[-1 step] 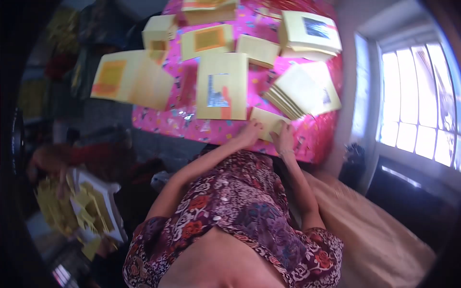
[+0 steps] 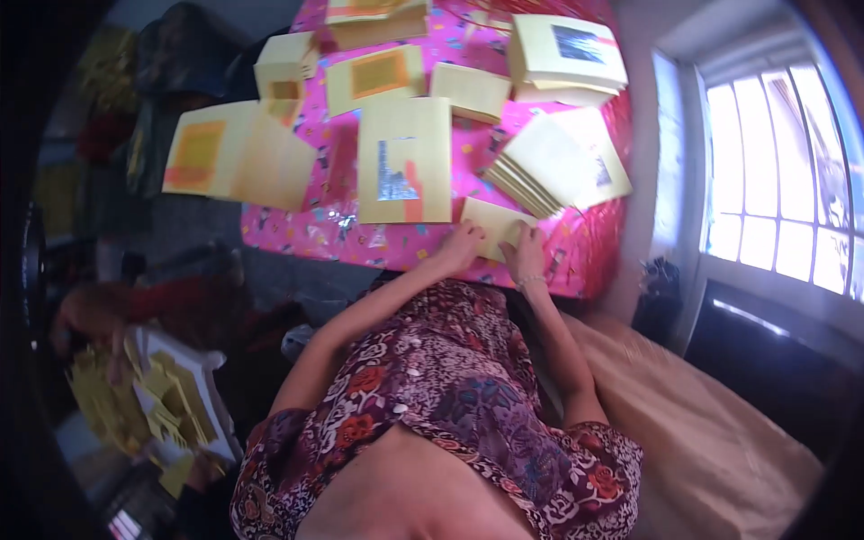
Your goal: Sorting and stacking yellow paper sheets with decorative foil centers.
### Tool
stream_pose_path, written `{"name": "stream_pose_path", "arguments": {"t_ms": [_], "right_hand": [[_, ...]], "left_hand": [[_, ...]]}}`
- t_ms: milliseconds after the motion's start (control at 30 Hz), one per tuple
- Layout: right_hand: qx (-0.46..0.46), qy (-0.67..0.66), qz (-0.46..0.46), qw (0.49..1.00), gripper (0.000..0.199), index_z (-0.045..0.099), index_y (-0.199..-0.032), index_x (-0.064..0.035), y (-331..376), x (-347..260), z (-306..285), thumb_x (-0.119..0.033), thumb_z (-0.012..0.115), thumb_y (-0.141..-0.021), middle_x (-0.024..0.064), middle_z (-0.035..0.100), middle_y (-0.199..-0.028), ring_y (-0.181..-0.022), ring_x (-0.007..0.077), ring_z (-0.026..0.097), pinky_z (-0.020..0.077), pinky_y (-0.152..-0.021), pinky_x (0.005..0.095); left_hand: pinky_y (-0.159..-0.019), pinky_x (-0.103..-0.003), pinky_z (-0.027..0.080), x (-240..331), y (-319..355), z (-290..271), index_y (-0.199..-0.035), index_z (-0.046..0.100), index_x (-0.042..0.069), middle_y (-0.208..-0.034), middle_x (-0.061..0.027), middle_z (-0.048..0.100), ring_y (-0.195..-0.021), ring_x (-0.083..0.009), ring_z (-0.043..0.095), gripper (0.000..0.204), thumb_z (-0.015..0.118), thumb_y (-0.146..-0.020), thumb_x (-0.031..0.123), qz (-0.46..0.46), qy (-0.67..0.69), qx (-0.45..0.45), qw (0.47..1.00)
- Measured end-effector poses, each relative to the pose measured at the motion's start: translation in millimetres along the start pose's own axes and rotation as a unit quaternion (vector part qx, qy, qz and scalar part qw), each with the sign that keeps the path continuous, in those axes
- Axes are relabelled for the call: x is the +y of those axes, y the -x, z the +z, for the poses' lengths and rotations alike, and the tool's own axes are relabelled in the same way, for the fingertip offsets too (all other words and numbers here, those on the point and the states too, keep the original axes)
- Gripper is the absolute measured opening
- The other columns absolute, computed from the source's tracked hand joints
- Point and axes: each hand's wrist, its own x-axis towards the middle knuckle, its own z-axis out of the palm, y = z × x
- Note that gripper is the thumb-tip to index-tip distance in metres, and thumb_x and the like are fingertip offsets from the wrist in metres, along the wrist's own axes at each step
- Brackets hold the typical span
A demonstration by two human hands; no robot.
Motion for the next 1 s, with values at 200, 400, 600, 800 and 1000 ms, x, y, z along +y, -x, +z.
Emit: {"name": "stream_pose_path", "arguments": {"t_ms": [200,400,600,800,1000], "right_hand": [[0.094,0.004,0.002,0.996,0.055,0.046,-0.127,-0.0026,14.0,7.6,-7.8,-0.015,0.071,-0.080,0.0242,0.050,-0.107,-0.093,0.0423,0.055,0.0480,-0.080,0.0468],[0.126,0.002,0.016,0.992,0.047,0.048,-0.125,-0.0019,11.6,6.3,-24.8,-0.014,0.068,-0.083,0.0241,0.051,-0.105,-0.092,0.0412,0.056,0.0480,-0.078,0.0462],[0.175,-0.041,-0.053,0.982,0.033,0.055,-0.117,-0.0028,2.2,-16.9,-42.9,-0.010,0.065,-0.086,0.0198,0.053,-0.101,-0.088,0.0365,0.058,0.0493,-0.073,0.0439],[0.053,-0.180,-0.131,0.973,0.033,0.056,-0.115,-0.0062,-7.2,-66.7,-48.3,-0.011,0.068,-0.085,0.0128,0.054,-0.099,-0.085,0.0281,0.062,0.0513,-0.069,0.0383],[0.027,-0.064,-0.293,0.954,0.042,0.057,-0.112,-0.0079,-26.5,-102.0,-53.3,-0.024,0.075,-0.077,0.0095,0.055,-0.104,-0.095,0.0287,0.057,0.0497,-0.079,0.0391]], "left_hand": [[-0.082,-0.046,0.049,26.6,7.4,-26.2,-0.111,0.054,0.006,-0.105,-0.0160,0.049,-0.099,-0.0374,0.053,0.043,0.073,-0.072,0.004,0.067,-0.017,-0.035,0.997],[-0.083,-0.047,0.049,40.9,13.6,-33.9,-0.109,0.053,0.005,-0.107,-0.0171,0.048,-0.101,-0.0379,0.053,0.041,0.072,-0.073,0.003,0.076,-0.007,-0.021,0.997],[-0.079,-0.043,0.049,61.3,27.9,-69.0,-0.110,0.054,0.005,-0.104,-0.0156,0.050,-0.096,-0.0351,0.056,0.034,0.069,-0.080,0.006,0.091,0.069,-0.010,0.993],[-0.078,-0.035,0.050,55.6,58.9,-132.7,-0.099,0.062,0.005,-0.095,-0.0110,0.059,-0.088,-0.0273,0.061,0.017,0.068,-0.083,0.009,0.065,0.124,0.079,0.987],[-0.083,-0.039,0.046,27.4,64.2,-186.6,-0.103,0.063,0.009,-0.101,-0.0077,0.055,-0.096,-0.0284,0.053,0.035,0.077,-0.071,0.017,0.049,-0.055,0.165,0.983]]}}
